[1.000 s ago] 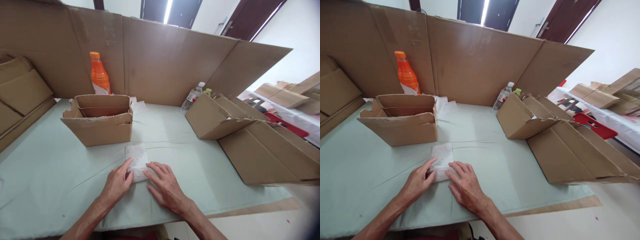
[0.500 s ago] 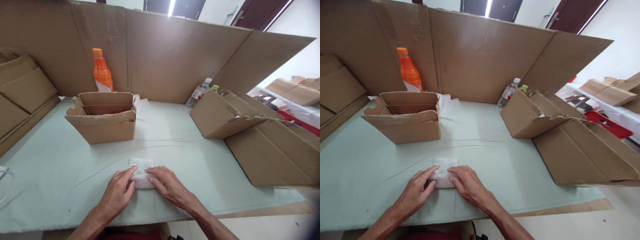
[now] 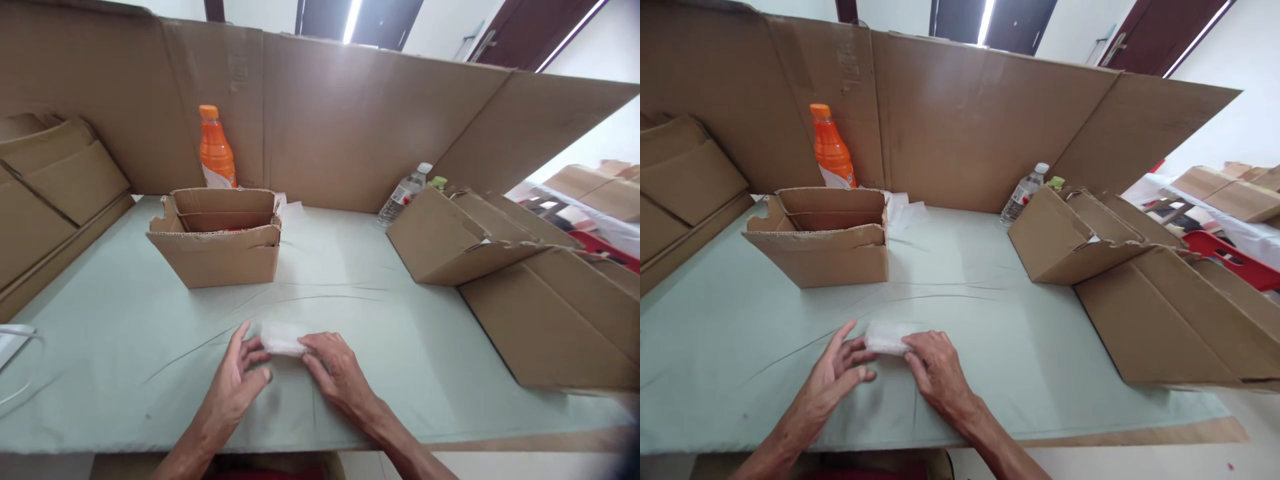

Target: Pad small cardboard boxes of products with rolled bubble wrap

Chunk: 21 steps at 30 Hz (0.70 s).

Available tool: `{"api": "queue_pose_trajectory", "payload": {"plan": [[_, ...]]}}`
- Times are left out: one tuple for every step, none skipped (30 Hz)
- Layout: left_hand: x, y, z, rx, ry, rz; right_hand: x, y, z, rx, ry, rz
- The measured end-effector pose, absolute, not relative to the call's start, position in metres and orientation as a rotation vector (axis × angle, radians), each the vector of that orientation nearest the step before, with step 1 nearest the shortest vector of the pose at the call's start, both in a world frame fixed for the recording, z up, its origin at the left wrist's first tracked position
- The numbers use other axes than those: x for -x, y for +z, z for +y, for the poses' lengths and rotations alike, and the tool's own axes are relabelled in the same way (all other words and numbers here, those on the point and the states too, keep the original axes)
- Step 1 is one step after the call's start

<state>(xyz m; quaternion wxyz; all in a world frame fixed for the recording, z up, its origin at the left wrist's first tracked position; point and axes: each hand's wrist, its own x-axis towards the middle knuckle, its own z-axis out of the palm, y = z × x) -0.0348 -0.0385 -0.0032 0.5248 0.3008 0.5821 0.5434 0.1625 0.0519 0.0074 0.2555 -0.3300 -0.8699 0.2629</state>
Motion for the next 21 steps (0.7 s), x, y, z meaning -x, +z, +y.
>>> {"api": "queue_pose_trajectory", "payload": {"plan": [[0.032, -0.002, -0.039, -0.686, 1.304, 1.351, -0.163, 0.010, 0.048, 0.890, 0.806, -2.362], [0.029, -0.001, -0.038, -0.678, 1.294, 1.345, -0.165, 0.013, 0.045, 0.879, 0.891, -2.372], [0.027, 0.000, -0.037, -0.690, 1.279, 1.366, -0.167, 0.016, 0.042, 0.871, 0.959, -2.387], [0.025, 0.001, -0.037, -0.720, 1.259, 1.395, -0.170, 0.017, 0.040, 0.871, 1.004, -2.399], [0.023, 0.001, -0.036, -0.768, 1.244, 1.423, -0.173, 0.019, 0.039, 0.882, 1.029, -2.400], [0.021, -0.001, -0.037, -0.829, 1.239, 1.446, -0.175, 0.019, 0.039, 0.898, 1.053, -2.391], [0.019, -0.003, -0.038, -0.899, 1.241, 1.460, -0.177, 0.019, 0.040, 0.912, 1.086, -2.375], [0.018, -0.006, -0.040, -0.969, 1.244, 1.470, -0.177, 0.019, 0.041, 0.918, 1.130, -2.363], [0.016, -0.010, -0.042, -1.038, 1.240, 1.477, -0.175, 0.020, 0.042, 0.919, 1.178, -2.360], [0.016, -0.013, -0.044, -1.102, 1.228, 1.486, -0.173, 0.021, 0.044, 0.911, 1.216, -2.370], [0.016, -0.015, -0.045, -1.164, 1.222, 1.501, -0.169, 0.022, 0.046, 0.901, 1.231, -2.388], [0.019, -0.015, -0.046, -1.231, 1.228, 1.526, -0.165, 0.024, 0.048, 0.897, 1.219, -2.406], [0.023, -0.012, -0.045, -1.310, 1.250, 1.566, -0.162, 0.026, 0.051, 0.905, 1.184, -2.415], [0.030, -0.007, -0.043, -1.405, 1.284, 1.624, -0.161, 0.029, 0.054, 0.923, 1.143, -2.413], [0.040, 0.001, -0.039, -1.522, 1.331, 1.697, -0.160, 0.032, 0.058, 0.949, 1.100, -2.398], [0.053, 0.013, -0.034, -1.656, 1.386, 1.784, -0.161, 0.035, 0.062, 0.977, 1.063, -2.376], [0.067, 0.026, -0.026, -1.802, 1.433, 1.883, -0.164, 0.038, 0.067, 1.007, 1.032, -2.354], [0.082, 0.040, -0.017, -1.959, 1.485, 1.972, -0.166, 0.041, 0.073, 1.021, 1.000, -2.337], [0.098, 0.054, -0.007, -2.099, 1.529, 2.066, -0.170, 0.044, 0.079, 1.018, 0.961, -2.324], [0.113, 0.066, 0.004, -2.228, 1.547, 2.148, -0.172, 0.046, 0.084, 1.001, 0.913, -2.314], [0.127, 0.077, 0.016, -2.330, 1.531, 2.224, -0.175, 0.047, 0.090, 0.975, 0.853, -2.305]]}}
